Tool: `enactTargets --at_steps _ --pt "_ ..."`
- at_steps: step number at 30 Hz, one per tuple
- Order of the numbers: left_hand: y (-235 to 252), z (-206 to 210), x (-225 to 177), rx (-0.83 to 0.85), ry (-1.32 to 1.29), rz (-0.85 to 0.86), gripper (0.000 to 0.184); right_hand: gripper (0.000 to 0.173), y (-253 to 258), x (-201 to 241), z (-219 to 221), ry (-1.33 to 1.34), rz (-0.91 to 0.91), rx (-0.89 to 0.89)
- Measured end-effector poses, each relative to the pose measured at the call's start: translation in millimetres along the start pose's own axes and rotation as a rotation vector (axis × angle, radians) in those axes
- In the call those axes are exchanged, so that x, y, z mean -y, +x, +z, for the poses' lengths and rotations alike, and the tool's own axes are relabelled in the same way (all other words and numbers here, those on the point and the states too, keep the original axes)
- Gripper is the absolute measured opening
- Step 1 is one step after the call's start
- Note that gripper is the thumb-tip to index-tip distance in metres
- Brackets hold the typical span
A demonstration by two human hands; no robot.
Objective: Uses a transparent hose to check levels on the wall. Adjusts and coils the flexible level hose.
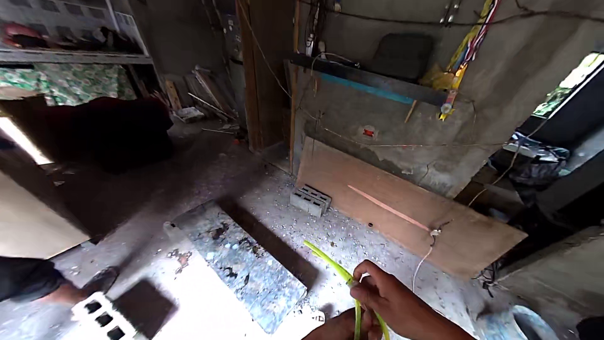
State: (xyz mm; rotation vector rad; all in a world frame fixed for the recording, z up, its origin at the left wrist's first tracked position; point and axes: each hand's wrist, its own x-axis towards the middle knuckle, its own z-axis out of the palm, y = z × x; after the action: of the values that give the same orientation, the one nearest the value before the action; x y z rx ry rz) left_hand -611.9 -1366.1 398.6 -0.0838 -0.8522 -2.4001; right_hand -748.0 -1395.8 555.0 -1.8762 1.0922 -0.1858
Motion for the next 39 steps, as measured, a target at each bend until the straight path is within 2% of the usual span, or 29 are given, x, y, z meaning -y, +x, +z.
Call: enactTargets --at_steps 2,4,6,8,12,15,19,22,24,26,28,31,33,35,39 --pt "22.0 -30.7 -20.5 -0.277 0.246 0.106 0.019 0.034 32.2 -22.9 -28.3 -0.038 0.055 -0.082" --pt "53.9 -57.9 -52.5 -0.666 0.608 0.318 0.025 0.036 71.8 -44.5 -67.9 -0.081 0.123 -0.216" --pt "91.4 -80.0 -77.6 -0.863 0.916 0.527 0.033 0.038 110.7 -65.4 -105.9 -0.089 0.217 -0.299" --pt "128.8 -94.6 -113.7 -0.877 1.091 0.592 0.033 0.036 153.6 -76.8 -138.6 -0.068 0.265 -0.353" --pt "188.5 -137.9 -191.3 -0.917 1.173 0.464 0.034 0.037 223.7 -88.6 -200.1 0.048 0.230 -0.472" --pt "218.5 -163.5 -254.4 -0.915 1.333 0.422 0.023 0.036 263.7 -84.9 -243.1 0.040 0.180 -0.543" --pt "240.8 -183.5 -350.0 -0.623 1.802 0.376 0.024 0.031 297.4 -98.5 -297.4 0.074 0.071 -0.533" --pt "267.6 -200.1 -405.4 -0.496 2.042 0.581 0.019 0.025 319.1 -113.5 -313.6 0.195 -0.102 -0.591" --pt "292.5 -209.4 -423.6 -0.544 2.089 0.756 0.014 0.025 338.9 -120.9 -319.3 0.271 -0.207 -0.698" --pt "314.4 -221.8 -431.6 -0.616 2.101 0.850 0.010 0.025 359.6 -133.5 -332.4 0.346 -0.236 -0.712" --pt "329.7 -235.7 -443.1 -0.640 2.148 0.714 0.011 0.023 381.6 -155.4 -350.3 0.432 -0.211 -0.666" --pt "363.2 -261.8 -481.6 -0.567 2.338 0.532 0.022 0.023 409.7 -190.2 -382.4 0.427 -0.174 -0.661" --pt "379.2 -273.7 -513.8 -0.603 2.441 0.509 0.023 0.022 428.6 -208.3 -397.2 0.370 -0.150 -0.691" --pt "386.6 -282.5 -540.3 -0.639 2.411 0.491 0.018 0.021 448.5 -221.4 -403.5 0.375 -0.145 -0.720" --pt "402.4 -310.2 -558.0 -0.531 2.337 0.523 0.019 0.020 485.3 -230.8 -419.6 0.447 -0.133 -0.777"
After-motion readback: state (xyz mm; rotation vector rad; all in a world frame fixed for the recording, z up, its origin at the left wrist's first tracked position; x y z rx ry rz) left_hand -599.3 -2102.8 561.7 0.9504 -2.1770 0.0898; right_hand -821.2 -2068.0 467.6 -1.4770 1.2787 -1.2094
